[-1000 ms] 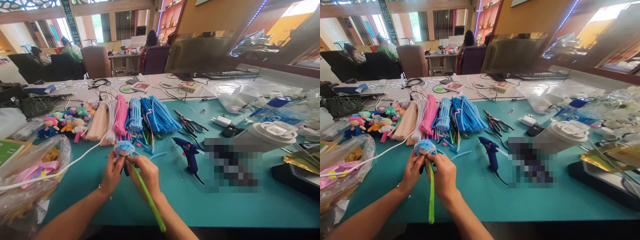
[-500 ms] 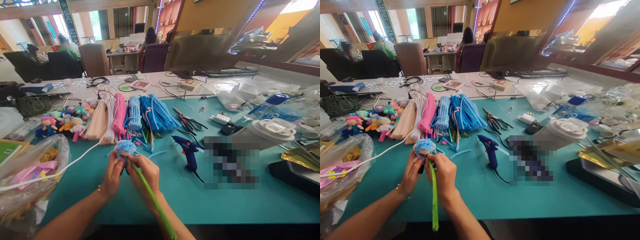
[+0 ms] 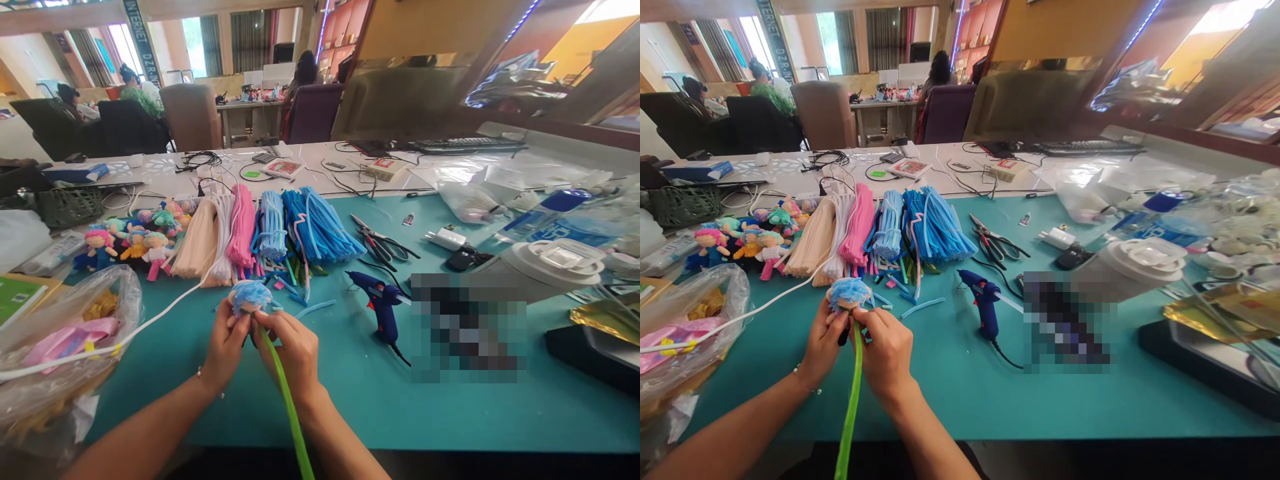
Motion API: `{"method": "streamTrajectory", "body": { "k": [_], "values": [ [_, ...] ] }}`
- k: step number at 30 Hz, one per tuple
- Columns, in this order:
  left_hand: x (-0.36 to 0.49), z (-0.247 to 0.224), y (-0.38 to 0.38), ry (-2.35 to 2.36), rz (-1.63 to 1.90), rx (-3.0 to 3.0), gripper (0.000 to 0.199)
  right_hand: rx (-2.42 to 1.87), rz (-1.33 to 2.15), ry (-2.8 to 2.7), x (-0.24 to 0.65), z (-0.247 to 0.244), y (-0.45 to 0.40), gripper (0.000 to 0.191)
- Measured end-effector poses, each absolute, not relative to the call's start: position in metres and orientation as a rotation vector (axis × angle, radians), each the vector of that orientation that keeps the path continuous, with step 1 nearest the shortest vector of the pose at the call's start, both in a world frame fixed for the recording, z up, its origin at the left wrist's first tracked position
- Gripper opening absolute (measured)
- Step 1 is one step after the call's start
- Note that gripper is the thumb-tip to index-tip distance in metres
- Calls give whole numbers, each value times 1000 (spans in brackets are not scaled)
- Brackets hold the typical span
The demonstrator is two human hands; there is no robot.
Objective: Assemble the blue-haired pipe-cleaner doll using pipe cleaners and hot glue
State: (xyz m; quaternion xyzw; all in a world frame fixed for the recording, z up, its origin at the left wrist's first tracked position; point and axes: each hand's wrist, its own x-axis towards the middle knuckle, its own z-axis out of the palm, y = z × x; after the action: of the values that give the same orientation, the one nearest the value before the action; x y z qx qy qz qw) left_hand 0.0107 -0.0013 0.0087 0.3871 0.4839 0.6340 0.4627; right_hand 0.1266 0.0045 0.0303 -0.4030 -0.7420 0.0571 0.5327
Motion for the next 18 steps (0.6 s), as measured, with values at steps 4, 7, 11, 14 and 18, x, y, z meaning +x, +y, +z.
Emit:
{"method": "streamTrajectory", "body": {
  "k": [4, 7, 11, 14, 18],
  "values": [
    [10, 7, 1, 1211, 1560, 921, 21, -972, 337, -1689, 127, 30, 0, 13],
    [10, 10, 0, 1251, 1559, 970, 23, -1004, 377, -1660, 126, 29, -3, 11],
    [12, 11, -2, 1226, 1568, 979, 19, -946, 279, -1696, 124, 30, -4, 11],
    [12, 10, -3, 1176, 1562, 978, 18, -900, 192, -1741, 124, 31, -4, 13],
    [12, 9, -4, 1178, 1565, 980, 20, -893, 86, -1775, 125, 31, -3, 16]
  ]
}}
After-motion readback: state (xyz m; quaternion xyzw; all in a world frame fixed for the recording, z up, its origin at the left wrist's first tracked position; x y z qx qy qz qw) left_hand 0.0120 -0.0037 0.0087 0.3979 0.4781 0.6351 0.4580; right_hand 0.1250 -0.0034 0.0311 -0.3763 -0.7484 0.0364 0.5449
